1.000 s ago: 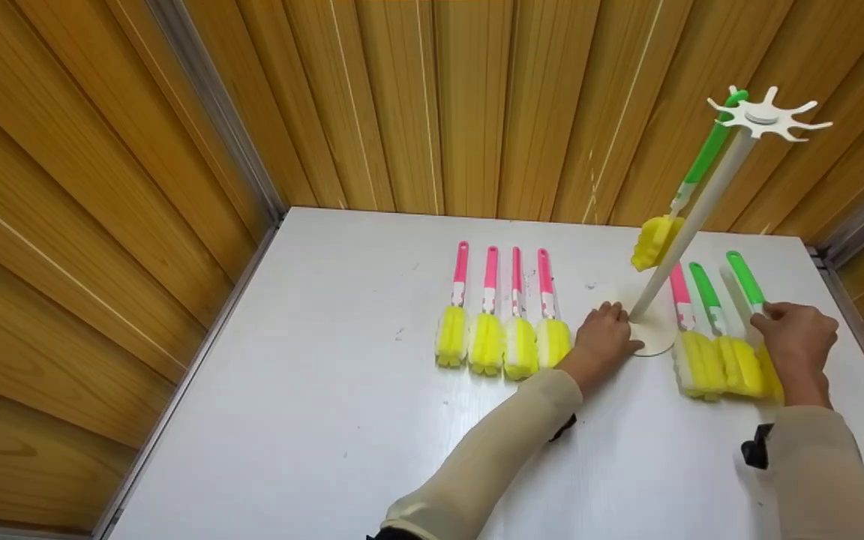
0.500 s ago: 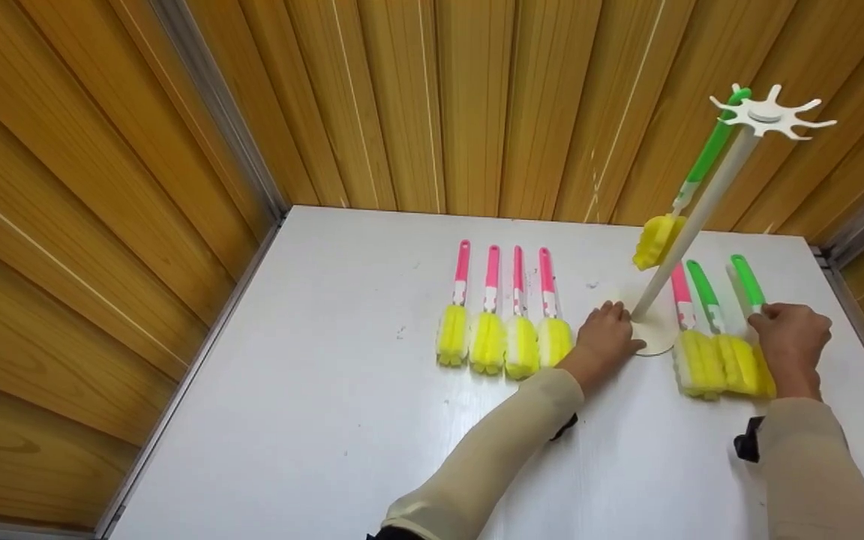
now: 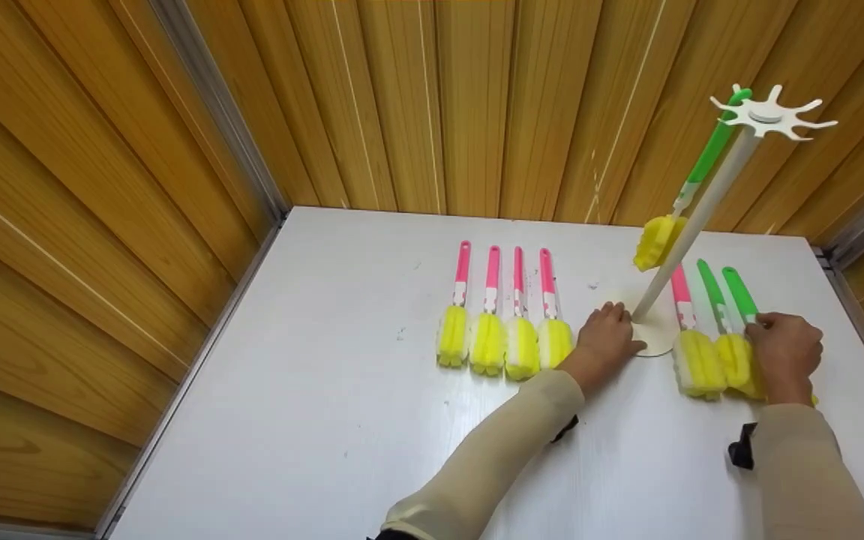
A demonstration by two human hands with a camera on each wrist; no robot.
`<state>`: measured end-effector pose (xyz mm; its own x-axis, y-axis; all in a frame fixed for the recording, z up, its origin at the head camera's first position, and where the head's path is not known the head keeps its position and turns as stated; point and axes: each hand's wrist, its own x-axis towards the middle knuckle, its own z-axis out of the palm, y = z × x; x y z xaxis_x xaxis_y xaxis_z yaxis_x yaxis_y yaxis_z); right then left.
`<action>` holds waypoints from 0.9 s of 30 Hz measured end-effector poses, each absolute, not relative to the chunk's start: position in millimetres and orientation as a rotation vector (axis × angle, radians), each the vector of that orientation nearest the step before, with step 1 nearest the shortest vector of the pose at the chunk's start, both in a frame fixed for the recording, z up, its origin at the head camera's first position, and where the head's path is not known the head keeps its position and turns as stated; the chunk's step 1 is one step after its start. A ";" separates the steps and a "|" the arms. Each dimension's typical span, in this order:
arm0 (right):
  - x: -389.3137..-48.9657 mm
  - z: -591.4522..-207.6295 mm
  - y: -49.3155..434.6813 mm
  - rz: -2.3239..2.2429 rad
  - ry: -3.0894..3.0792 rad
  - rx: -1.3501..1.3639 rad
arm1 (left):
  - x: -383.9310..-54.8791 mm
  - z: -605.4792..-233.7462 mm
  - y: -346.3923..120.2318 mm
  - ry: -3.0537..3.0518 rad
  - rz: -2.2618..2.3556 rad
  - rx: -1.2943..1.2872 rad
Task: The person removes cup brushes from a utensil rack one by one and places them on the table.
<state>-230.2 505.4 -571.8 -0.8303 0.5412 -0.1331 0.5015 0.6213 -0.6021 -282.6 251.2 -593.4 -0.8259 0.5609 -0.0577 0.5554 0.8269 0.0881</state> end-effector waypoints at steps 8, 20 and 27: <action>-228.8 -571.4 499.5 0.977 -2.805 -0.898 | -283.8 -594.1 251.5 2.927 0.111 0.905; -229.0 -570.4 498.3 0.910 -2.832 -0.783 | -283.5 -593.2 250.4 2.935 0.084 0.926; -229.9 -565.4 494.5 0.838 -2.827 -0.681 | -283.3 -592.9 250.9 2.933 0.092 0.900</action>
<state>-229.9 494.5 -565.4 -0.8923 0.4511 -0.0167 0.3874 0.7462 -0.5414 -283.3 250.9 -592.9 -0.8255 0.5621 -0.0514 0.5578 0.8263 0.0781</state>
